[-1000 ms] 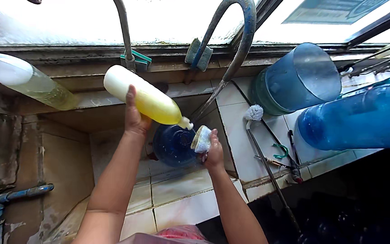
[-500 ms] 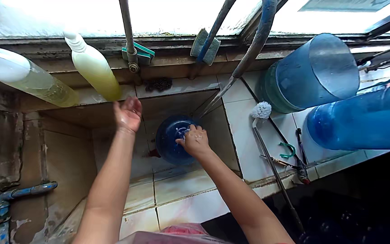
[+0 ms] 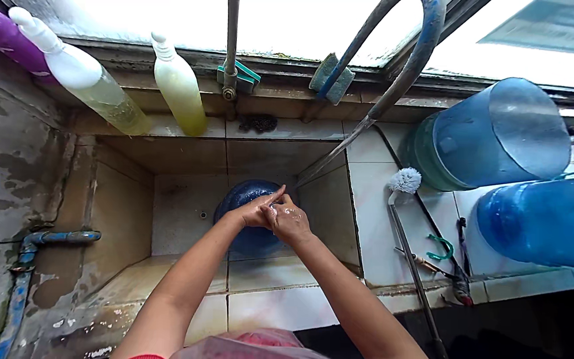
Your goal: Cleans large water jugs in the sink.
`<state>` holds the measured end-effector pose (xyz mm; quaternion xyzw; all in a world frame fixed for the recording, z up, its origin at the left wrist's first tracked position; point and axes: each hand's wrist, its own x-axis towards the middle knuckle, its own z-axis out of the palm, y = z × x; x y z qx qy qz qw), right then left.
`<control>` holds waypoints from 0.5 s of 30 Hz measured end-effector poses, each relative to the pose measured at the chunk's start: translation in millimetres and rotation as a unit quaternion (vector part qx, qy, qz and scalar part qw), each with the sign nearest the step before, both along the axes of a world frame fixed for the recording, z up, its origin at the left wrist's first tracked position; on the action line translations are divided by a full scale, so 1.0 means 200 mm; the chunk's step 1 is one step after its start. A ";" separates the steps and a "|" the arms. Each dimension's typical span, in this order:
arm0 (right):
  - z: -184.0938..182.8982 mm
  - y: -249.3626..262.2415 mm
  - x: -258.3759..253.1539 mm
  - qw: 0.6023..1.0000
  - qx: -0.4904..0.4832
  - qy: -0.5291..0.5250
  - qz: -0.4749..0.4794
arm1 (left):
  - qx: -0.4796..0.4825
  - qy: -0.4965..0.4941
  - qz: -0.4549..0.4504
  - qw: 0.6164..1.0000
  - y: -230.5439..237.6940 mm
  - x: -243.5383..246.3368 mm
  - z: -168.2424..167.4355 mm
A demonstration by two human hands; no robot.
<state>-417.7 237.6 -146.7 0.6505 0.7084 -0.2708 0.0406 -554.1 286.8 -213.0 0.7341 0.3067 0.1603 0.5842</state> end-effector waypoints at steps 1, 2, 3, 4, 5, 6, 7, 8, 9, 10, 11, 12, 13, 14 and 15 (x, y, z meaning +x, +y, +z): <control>0.01 0.00 -0.01 1.000 0.000 -0.005 -0.012 | -0.007 -0.008 0.045 0.999 -0.04 0.02 -0.01; 0.03 0.01 -0.02 0.999 -0.010 -0.018 -0.031 | 0.014 -0.014 0.134 0.991 -0.11 0.07 -0.05; 0.05 0.03 -0.05 0.998 -0.030 -0.033 -0.045 | 0.051 -0.002 0.241 0.969 -0.18 0.14 -0.09; 0.07 0.04 -0.07 0.996 -0.054 -0.042 -0.049 | 0.076 0.018 0.319 0.945 -0.23 0.19 -0.11; 0.09 0.05 -0.08 0.996 -0.070 -0.039 -0.044 | 0.097 0.045 0.349 0.931 -0.25 0.21 -0.12; 0.11 0.05 -0.07 0.996 -0.075 -0.018 -0.042 | 0.099 0.063 0.341 0.933 -0.25 0.20 -0.10; 0.13 0.04 -0.02 0.997 -0.062 0.021 -0.048 | 0.076 0.063 0.307 0.947 -0.22 0.16 -0.07; 0.14 0.04 0.04 0.995 -0.027 0.075 -0.062 | 0.046 0.049 0.264 0.962 -0.17 0.11 -0.04; 0.15 0.04 0.12 0.988 0.020 0.134 -0.081 | 0.010 0.022 0.234 0.972 -0.12 0.06 -0.03; 0.13 0.04 0.20 0.976 0.061 0.182 -0.098 | -0.016 -0.009 0.234 0.972 -0.09 0.02 -0.03; 0.07 0.04 0.25 0.965 0.095 0.217 -0.114 | -0.014 -0.031 0.266 0.963 -0.08 -0.01 -0.04; -0.03 0.03 0.27 0.955 0.114 0.247 -0.119 | 0.006 -0.045 0.320 0.946 -0.07 -0.01 -0.05; -0.15 0.01 0.23 0.948 0.118 0.274 -0.109 | 0.040 -0.059 0.381 0.922 -0.05 0.00 -0.08; -0.28 -0.03 0.15 0.949 0.116 0.280 -0.083 | 0.072 -0.070 0.435 0.895 -0.04 0.02 -0.11; -0.42 -0.07 0.08 0.955 0.129 0.262 -0.044 | 0.095 -0.069 0.474 0.872 -0.03 0.04 -0.14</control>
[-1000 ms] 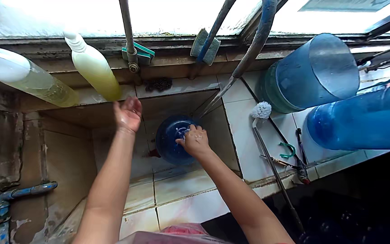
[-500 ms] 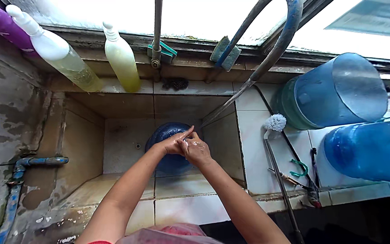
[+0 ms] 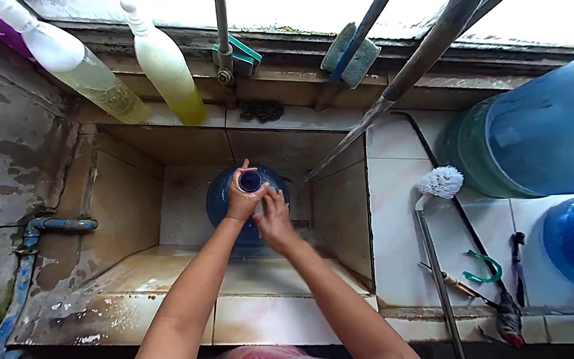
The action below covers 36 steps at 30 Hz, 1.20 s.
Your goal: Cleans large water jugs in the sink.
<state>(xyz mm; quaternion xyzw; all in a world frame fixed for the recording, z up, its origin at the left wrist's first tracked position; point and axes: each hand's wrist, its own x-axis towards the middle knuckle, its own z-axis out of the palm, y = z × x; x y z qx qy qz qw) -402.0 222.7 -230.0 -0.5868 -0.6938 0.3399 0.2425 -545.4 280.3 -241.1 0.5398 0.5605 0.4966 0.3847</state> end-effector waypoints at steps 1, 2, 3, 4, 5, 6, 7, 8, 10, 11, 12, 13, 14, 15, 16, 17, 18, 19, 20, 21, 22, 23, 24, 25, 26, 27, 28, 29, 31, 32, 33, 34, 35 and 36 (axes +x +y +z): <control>-0.12 -0.01 -0.05 0.998 0.056 -0.027 0.004 | 0.010 0.012 0.026 1.000 0.01 0.01 -0.02; -0.19 0.03 -0.07 0.995 0.092 -0.034 -0.003 | 0.012 0.013 0.030 0.999 0.01 -0.01 -0.04; -0.24 0.10 -0.04 0.995 0.096 -0.021 -0.004 | 0.012 0.008 0.025 1.000 0.01 -0.03 -0.05; -0.27 0.19 0.00 0.997 0.074 0.012 -0.005 | 0.013 0.003 0.017 1.000 0.00 -0.06 -0.06; -0.31 0.26 0.05 0.998 0.035 0.051 -0.011 | 0.014 -0.001 0.012 1.000 -0.02 -0.09 -0.06; -0.34 0.32 0.09 0.995 -0.008 0.092 -0.029 | 0.015 -0.003 0.018 1.000 -0.03 -0.11 -0.06; -0.37 0.34 0.11 0.989 -0.045 0.127 -0.058 | 0.017 -0.004 0.039 0.999 -0.04 -0.11 -0.06; -0.39 0.33 0.11 0.984 -0.064 0.146 -0.085 | 0.022 0.002 0.081 0.996 -0.05 -0.09 -0.06; -0.39 0.19 0.06 0.988 -0.023 0.133 -0.073 | 0.026 0.035 0.200 0.979 -0.04 0.01 -0.07; -0.38 0.09 0.03 0.991 0.012 0.124 -0.038 | 0.021 0.057 0.245 0.968 -0.03 0.05 -0.07; -0.36 0.01 0.02 0.992 0.051 0.115 -0.007 | 0.019 0.073 0.261 0.962 -0.02 0.09 -0.06; -0.34 -0.02 0.02 0.991 0.079 0.104 0.019 | 0.024 0.082 0.252 0.964 -0.01 0.13 -0.05; -0.32 -0.01 0.06 0.992 0.085 0.091 0.035 | 0.032 0.082 0.219 0.972 -0.01 0.16 -0.04; -0.30 0.06 0.12 0.994 0.064 0.082 0.042 | 0.042 0.071 0.170 0.982 -0.02 0.17 -0.03; -0.28 0.16 0.20 0.995 0.022 0.086 0.045 | 0.043 0.049 0.103 0.993 -0.02 0.17 0.00; -0.27 0.29 0.30 0.994 -0.019 0.103 0.043 | 0.038 0.015 0.021 0.999 -0.02 0.13 0.03; -0.26 0.40 0.38 0.990 -0.049 0.129 0.042 | 0.022 -0.028 -0.072 0.997 0.00 0.07 0.07; -0.25 0.48 0.45 0.985 -0.070 0.155 0.042 | -0.001 -0.075 -0.162 0.984 0.03 0.00 0.10; -0.24 0.52 0.49 0.980 -0.082 0.179 0.033 | -0.017 -0.115 -0.220 0.969 0.06 -0.07 0.12; -0.21 0.52 0.49 0.976 -0.088 0.198 0.016 | -0.024 -0.150 -0.219 0.964 0.07 -0.11 0.12; -0.18 0.47 0.45 0.977 -0.072 0.201 -0.001 | -0.026 -0.170 -0.159 0.972 0.06 -0.12 0.10; -0.17 0.39 0.39 0.982 -0.039 0.184 -0.005 | -0.032 -0.180 -0.054 0.982 0.05 -0.10 0.07; -0.17 0.30 0.32 0.987 -0.009 0.160 0.008 | -0.043 -0.177 0.074 0.980 0.04 -0.05 0.03; -0.18 0.20 0.25 0.990 0.021 0.130 0.052 | -0.059 -0.158 0.196 0.966 0.06 -0.01 -0.01; -0.18 0.11 0.18 0.989 0.061 0.097 0.094 | -0.065 -0.135 0.294 0.944 0.08 0.02 -0.04; -0.18 0.08 0.12 0.985 0.101 0.061 0.123 | -0.069 -0.115 0.344 0.929 0.09 0.02 -0.06; -0.16 0.09 0.08 0.982 0.129 0.032 0.136 | -0.071 -0.106 0.350 0.928 0.07 -0.01 -0.08; -0.15 0.14 0.06 0.981 0.136 0.006 0.137 | -0.066 -0.108 0.330 0.935 0.05 -0.03 -0.09; -0.12 0.35 0.06 0.990 0.053 -0.015 0.132 | -0.038 -0.141 0.251 0.957 -0.03 -0.11 -0.11; -0.13 0.46 0.07 0.992 -0.020 0.000 0.128 | -0.027 -0.165 0.183 0.969 -0.08 -0.16 -0.11; -0.16 0.57 0.08 0.988 -0.094 0.034 0.116 | -0.026 -0.191 0.100 0.976 -0.10 -0.24 -0.12; -0.20 0.66 0.08 0.981 -0.151 0.072 0.100 | -0.038 -0.207 0.019 0.977 -0.11 -0.33 -0.12; -0.24 0.68 0.07 0.975 -0.178 0.105 0.084 | -0.056 -0.218 -0.032 0.974 -0.11 -0.41 -0.12; -0.25 0.65 0.04 0.976 -0.163 0.132 0.066 | -0.068 -0.228 -0.033 0.971 -0.10 -0.47 -0.12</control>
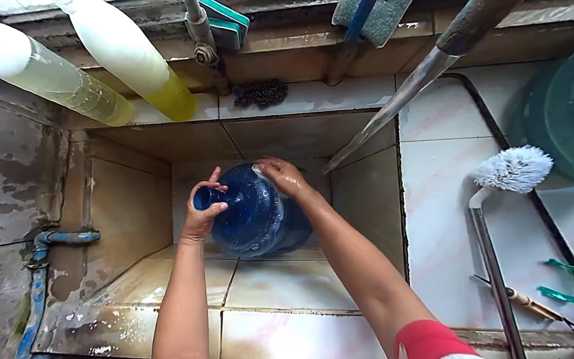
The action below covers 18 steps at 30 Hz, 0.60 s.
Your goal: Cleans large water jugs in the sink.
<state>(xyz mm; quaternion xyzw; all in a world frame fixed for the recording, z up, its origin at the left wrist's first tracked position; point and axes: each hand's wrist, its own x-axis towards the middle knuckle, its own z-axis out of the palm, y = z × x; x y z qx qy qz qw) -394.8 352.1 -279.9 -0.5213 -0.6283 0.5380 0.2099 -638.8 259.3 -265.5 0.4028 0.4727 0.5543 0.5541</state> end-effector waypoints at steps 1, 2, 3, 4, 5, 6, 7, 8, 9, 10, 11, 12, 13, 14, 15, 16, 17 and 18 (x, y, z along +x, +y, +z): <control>-0.01 -0.08 -0.05 0.998 0.053 0.017 -0.024 | -0.016 0.000 0.051 0.999 0.01 -0.03 -0.01; -0.04 -0.20 -0.11 0.992 0.112 0.030 -0.048 | -0.032 0.014 0.136 0.990 0.01 -0.05 -0.03; -0.10 -0.32 -0.17 0.988 0.140 0.023 -0.068 | -0.049 0.031 0.232 0.971 0.02 -0.06 -0.05; -0.19 -0.43 -0.19 0.987 0.138 -0.011 -0.076 | -0.081 0.048 0.326 0.941 0.02 -0.07 -0.07; -0.29 -0.51 -0.19 0.989 0.110 -0.057 -0.083 | -0.125 0.061 0.403 0.905 0.03 -0.11 -0.08; -0.37 -0.56 -0.16 0.988 0.063 -0.108 -0.089 | -0.166 0.067 0.450 0.875 0.03 -0.15 -0.10; -0.43 -0.56 -0.12 0.985 0.007 -0.141 -0.101 | -0.190 0.066 0.464 0.863 0.02 -0.20 -0.11; -0.45 -0.55 -0.09 0.981 -0.046 -0.155 -0.110 | -0.194 0.054 0.454 0.868 0.00 -0.24 -0.11; -0.43 -0.52 -0.10 0.979 -0.071 -0.151 -0.116 | -0.180 0.037 0.423 0.887 -0.03 -0.28 -0.12; -0.37 -0.50 -0.13 0.982 -0.066 -0.131 -0.117 | -0.152 0.015 0.366 0.918 -0.06 -0.31 -0.13; -0.29 -0.50 -0.19 0.988 -0.026 -0.106 -0.113 | -0.120 -0.017 0.285 0.951 -0.09 -0.35 -0.15; -0.21 -0.50 -0.26 0.991 0.044 -0.071 -0.109 | -0.090 -0.055 0.206 0.973 -0.11 -0.40 -0.18; -0.17 -0.50 -0.33 0.986 0.128 -0.039 -0.102 | -0.069 -0.099 0.151 0.981 -0.11 -0.45 -0.21; -0.16 -0.51 -0.39 0.977 0.193 -0.019 -0.090 | -0.062 -0.124 0.131 0.982 -0.10 -0.48 -0.22; -0.19 -0.52 -0.42 0.972 0.221 -0.023 -0.079 | -0.065 -0.119 0.147 0.980 -0.09 -0.48 -0.22; -0.25 -0.53 -0.41 0.975 0.206 -0.045 -0.069 | -0.086 -0.091 0.198 0.972 -0.07 -0.47 -0.21; -0.32 -0.53 -0.36 0.982 0.156 -0.087 -0.060 | -0.120 -0.064 0.276 0.951 -0.05 -0.45 -0.20; -0.41 -0.53 -0.30 0.983 0.101 -0.142 -0.060 | -0.167 -0.038 0.354 0.919 -0.03 -0.43 -0.20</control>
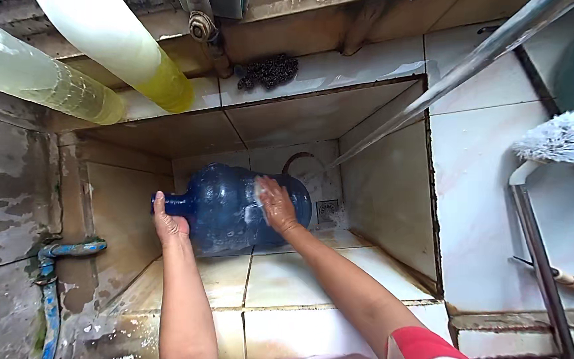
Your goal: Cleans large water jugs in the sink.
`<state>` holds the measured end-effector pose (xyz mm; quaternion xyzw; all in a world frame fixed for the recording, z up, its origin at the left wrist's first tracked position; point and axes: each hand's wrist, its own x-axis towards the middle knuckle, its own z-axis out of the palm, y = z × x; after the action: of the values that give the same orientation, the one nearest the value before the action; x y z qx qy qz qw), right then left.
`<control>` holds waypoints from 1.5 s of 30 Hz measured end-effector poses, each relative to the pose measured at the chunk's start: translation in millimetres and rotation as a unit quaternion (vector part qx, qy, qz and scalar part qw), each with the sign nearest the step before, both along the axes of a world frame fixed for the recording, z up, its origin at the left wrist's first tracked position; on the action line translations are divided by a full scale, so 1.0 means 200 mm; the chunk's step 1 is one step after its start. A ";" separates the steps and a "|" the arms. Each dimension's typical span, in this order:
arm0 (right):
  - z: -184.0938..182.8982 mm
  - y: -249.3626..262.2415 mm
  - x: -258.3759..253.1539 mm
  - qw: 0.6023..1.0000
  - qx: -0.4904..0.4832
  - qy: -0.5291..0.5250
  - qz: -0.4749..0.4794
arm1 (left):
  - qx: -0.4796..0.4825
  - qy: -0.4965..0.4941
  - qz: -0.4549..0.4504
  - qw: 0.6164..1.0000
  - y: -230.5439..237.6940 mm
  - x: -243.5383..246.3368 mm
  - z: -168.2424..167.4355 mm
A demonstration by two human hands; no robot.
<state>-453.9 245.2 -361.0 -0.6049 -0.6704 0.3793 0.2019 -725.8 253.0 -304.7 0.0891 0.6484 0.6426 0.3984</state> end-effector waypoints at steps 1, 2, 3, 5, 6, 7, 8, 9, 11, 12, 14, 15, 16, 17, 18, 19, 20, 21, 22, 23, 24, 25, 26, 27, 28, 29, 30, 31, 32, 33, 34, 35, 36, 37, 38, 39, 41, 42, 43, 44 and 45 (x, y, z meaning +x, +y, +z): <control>-0.07 0.00 0.08 0.997 -0.056 -0.047 -0.021 | -0.060 0.015 0.060 0.996 0.02 0.00 0.00; -0.12 0.01 0.14 0.991 -0.102 -0.069 -0.052 | -0.096 0.029 0.089 0.991 0.03 -0.01 -0.01; -0.12 0.03 0.17 0.985 -0.140 -0.069 -0.076 | -0.097 0.034 0.079 0.992 0.02 -0.01 -0.01; 0.01 0.05 0.11 0.985 -0.144 -0.012 -0.089 | -0.009 0.011 -0.032 0.999 -0.02 -0.03 -0.03; 0.09 0.05 0.03 0.992 -0.094 0.031 -0.077 | 0.049 -0.012 -0.108 0.993 -0.04 -0.06 -0.04; 0.16 0.04 -0.04 0.996 -0.021 0.074 -0.054 | 0.098 -0.042 -0.173 0.979 -0.04 -0.09 -0.06; 0.19 0.03 -0.11 0.993 0.061 0.098 -0.026 | 0.138 -0.077 -0.208 0.965 -0.03 -0.12 -0.07; 0.19 0.02 -0.15 0.987 0.116 0.107 -0.004 | 0.156 -0.091 -0.213 0.960 -0.02 -0.13 -0.07; 0.08 0.00 -0.12 0.992 0.099 0.072 0.009 | 0.108 -0.042 -0.133 0.984 0.00 -0.11 -0.07; 0.01 0.00 -0.04 0.999 0.038 0.021 0.004 | 0.051 -0.014 -0.056 0.997 0.02 -0.09 -0.05; -0.12 0.02 0.14 0.992 -0.098 -0.074 -0.041 | -0.085 0.031 0.071 0.993 0.05 -0.07 -0.03; -0.14 0.04 0.20 0.980 -0.157 -0.084 -0.084 | -0.123 0.046 0.090 0.987 0.06 -0.06 -0.03; -0.13 0.05 0.22 0.970 -0.198 -0.077 -0.122 | -0.129 0.052 0.080 0.987 0.06 -0.05 -0.02; -0.09 0.07 0.19 0.968 -0.206 -0.059 -0.133 | -0.101 0.048 0.046 0.993 0.05 -0.04 -0.02; -0.01 0.08 0.13 0.976 -0.177 -0.031 -0.119 | -0.044 0.033 -0.020 0.998 0.03 -0.05 -0.03; 0.07 0.08 0.05 0.988 -0.121 0.013 -0.090 | 0.022 0.009 -0.101 0.995 0.00 -0.06 -0.05; 0.14 0.09 -0.03 0.996 -0.045 0.052 -0.051 | 0.084 -0.018 -0.170 0.982 -0.01 -0.09 -0.07; 0.15 0.10 -0.08 0.996 0.030 0.079 -0.018 | 0.141 -0.058 -0.207 0.966 -0.01 -0.13 -0.10; 0.13 0.11 -0.10 0.994 0.063 0.090 0.005 | 0.174 -0.088 -0.220 0.956 -0.02 -0.16 -0.13; 0.08 0.12 -0.07 0.995 0.051 0.085 0.012 | 0.184 -0.098 -0.209 0.955 -0.04 -0.20 -0.17; 0.00 0.13 0.01 0.998 0.008 0.055 0.005 | 0.172 -0.093 -0.178 0.964 -0.05 -0.24 -0.21; -0.10 0.14 0.11 0.998 -0.048 0.026 -0.021 | 0.137 -0.074 -0.141 0.978 -0.07 -0.27 -0.24; -0.21 0.14 0.23 0.990 -0.125 0.026 -0.060 | 0.074 -0.045 -0.111 0.990 -0.09 -0.31 -0.27; -0.30 0.12 0.32 0.965 -0.223 0.077 -0.116 | -0.011 -0.017 -0.091 0.996 -0.11 -0.33 -0.28; -0.37 0.08 0.37 0.916 -0.314 0.164 -0.186 | -0.108 0.008 -0.071 0.992 -0.13 -0.33 -0.31; -0.42 0.02 0.38 0.846 -0.394 0.256 -0.253 | -0.195 0.024 -0.072 0.978 -0.17 -0.34 -0.34; -0.42 -0.03 0.37 0.786 -0.446 0.321 -0.284 | -0.258 0.028 -0.091 0.961 -0.20 -0.33 -0.36; -0.37 -0.03 0.36 0.758 -0.473 0.349 -0.282 | -0.297 0.013 -0.117 0.948 -0.23 -0.32 -0.35; -0.29 -0.01 0.36 0.766 -0.476 0.348 -0.255 | -0.315 -0.027 -0.140 0.938 -0.26 -0.30 -0.34; -0.18 0.03 0.36 0.795 -0.459 0.327 -0.225 | -0.325 -0.083 -0.150 0.930 -0.29 -0.29 -0.32; -0.04 0.09 0.35 0.833 -0.423 0.295 -0.200 | -0.332 -0.140 -0.164 0.918 -0.30 -0.28 -0.31; 0.13 0.14 0.34 0.872 -0.382 0.255 -0.171 | -0.347 -0.187 -0.181 0.901 -0.32 -0.28 -0.32; 0.30 0.16 0.33 0.910 -0.332 0.206 -0.138 | -0.367 -0.211 -0.190 0.886 -0.33 -0.26 -0.33; 0.48 0.16 0.31 0.942 -0.282 0.147 -0.102 | -0.390 -0.215 -0.187 0.876 -0.32 -0.22 -0.34; 0.65 0.13 0.28 0.967 -0.230 0.089 -0.060 | -0.400 -0.201 -0.183 0.876 -0.29 -0.15 -0.34; 0.78 0.07 0.23 0.986 -0.164 0.031 -0.011 | -0.390 -0.175 -0.187 0.884 -0.24 -0.07 -0.31; 0.91 -0.07 0.14 0.996 -0.026 -0.050 0.075 | -0.296 -0.142 -0.259 0.909 -0.09 0.08 -0.13; 0.92 -0.13 0.11 0.992 0.033 -0.064 0.107 | -0.222 -0.119 -0.322 0.913 -0.02 0.15 0.01; 0.93 -0.16 0.11 0.986 0.065 -0.065 0.141 | -0.151 -0.073 -0.389 0.906 0.03 0.22 0.16; 0.92 -0.17 0.12 0.979 0.081 -0.060 0.177 | -0.101 -0.007 -0.436 0.894 0.06 0.29 0.30; 0.91 -0.17 0.14 0.972 0.085 -0.063 0.209 | -0.076 0.060 -0.461 0.882 0.06 0.34 0.39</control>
<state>-426.0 211.8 -178.3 -0.4543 -0.8231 0.3165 0.1260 -658.6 264.7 -225.9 0.3858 0.6035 0.3285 0.6156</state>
